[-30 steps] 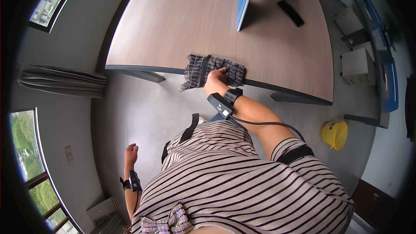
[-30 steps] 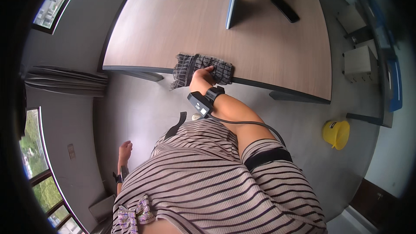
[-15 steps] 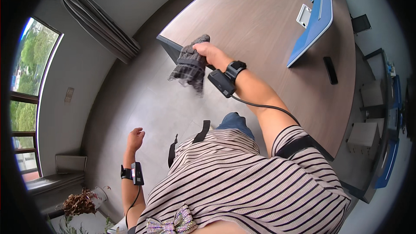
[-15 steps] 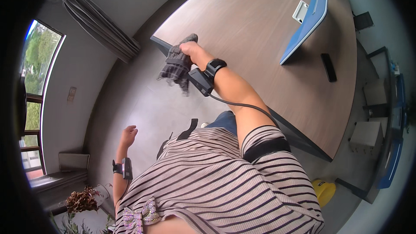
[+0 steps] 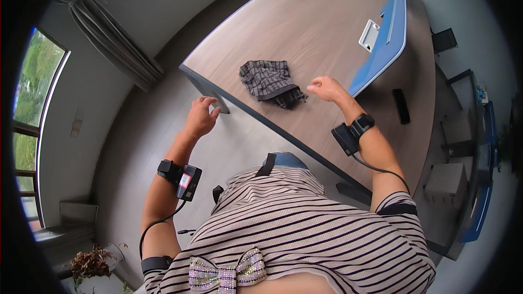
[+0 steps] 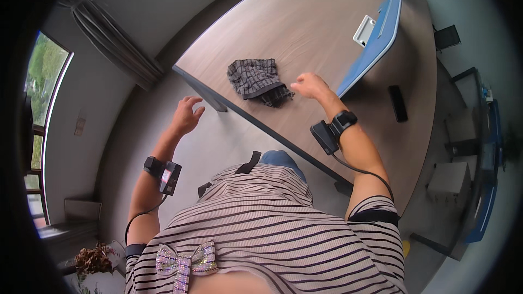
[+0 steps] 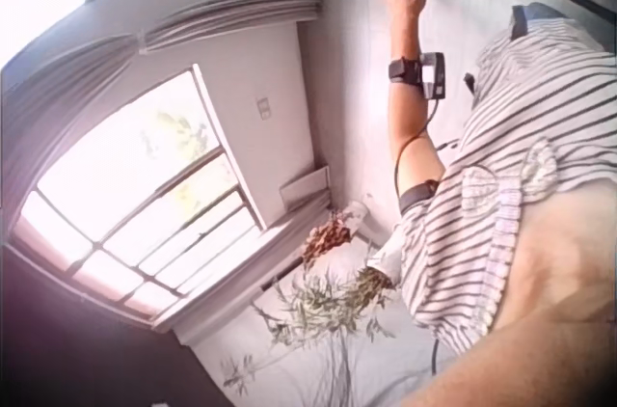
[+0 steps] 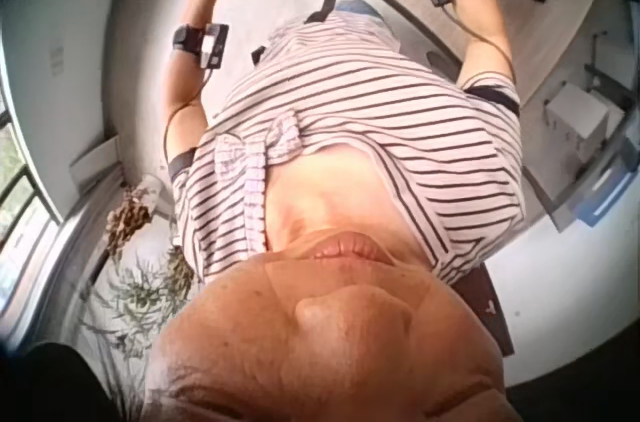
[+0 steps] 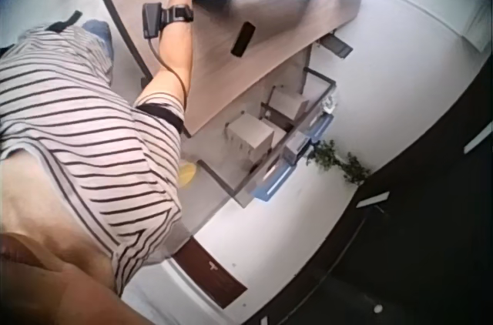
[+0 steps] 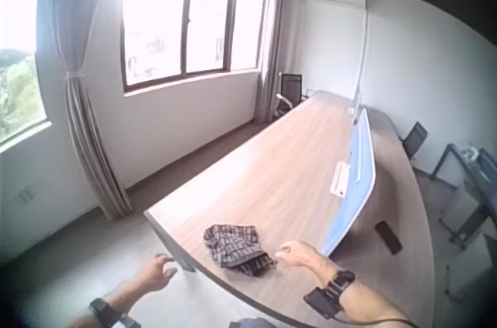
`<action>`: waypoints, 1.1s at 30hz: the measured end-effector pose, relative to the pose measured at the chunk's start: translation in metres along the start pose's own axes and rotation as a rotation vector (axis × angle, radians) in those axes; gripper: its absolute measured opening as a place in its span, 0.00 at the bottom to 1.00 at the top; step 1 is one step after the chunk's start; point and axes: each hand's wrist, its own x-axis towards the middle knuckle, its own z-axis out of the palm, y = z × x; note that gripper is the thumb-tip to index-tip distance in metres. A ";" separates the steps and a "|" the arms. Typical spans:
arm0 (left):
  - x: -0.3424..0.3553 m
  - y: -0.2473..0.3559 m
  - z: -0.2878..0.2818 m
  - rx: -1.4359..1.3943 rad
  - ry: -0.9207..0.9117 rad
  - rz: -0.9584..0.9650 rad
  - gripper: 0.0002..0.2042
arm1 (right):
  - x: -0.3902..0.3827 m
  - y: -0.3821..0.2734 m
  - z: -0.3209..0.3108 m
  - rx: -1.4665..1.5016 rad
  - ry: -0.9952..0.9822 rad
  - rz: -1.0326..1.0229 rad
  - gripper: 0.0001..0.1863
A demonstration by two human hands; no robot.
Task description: Wiping a desk surface with a cloth after moving office furniture.
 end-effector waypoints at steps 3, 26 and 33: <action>0.045 0.024 0.031 0.031 -0.053 0.202 0.14 | -0.043 0.059 -0.005 -0.037 -0.019 0.185 0.21; 0.150 0.273 0.090 -0.619 -0.264 0.897 0.34 | -0.048 0.144 0.104 0.052 0.805 0.540 0.09; 0.154 0.314 0.080 -0.617 -0.388 0.686 0.27 | -0.050 0.147 0.155 -0.134 1.059 0.353 0.22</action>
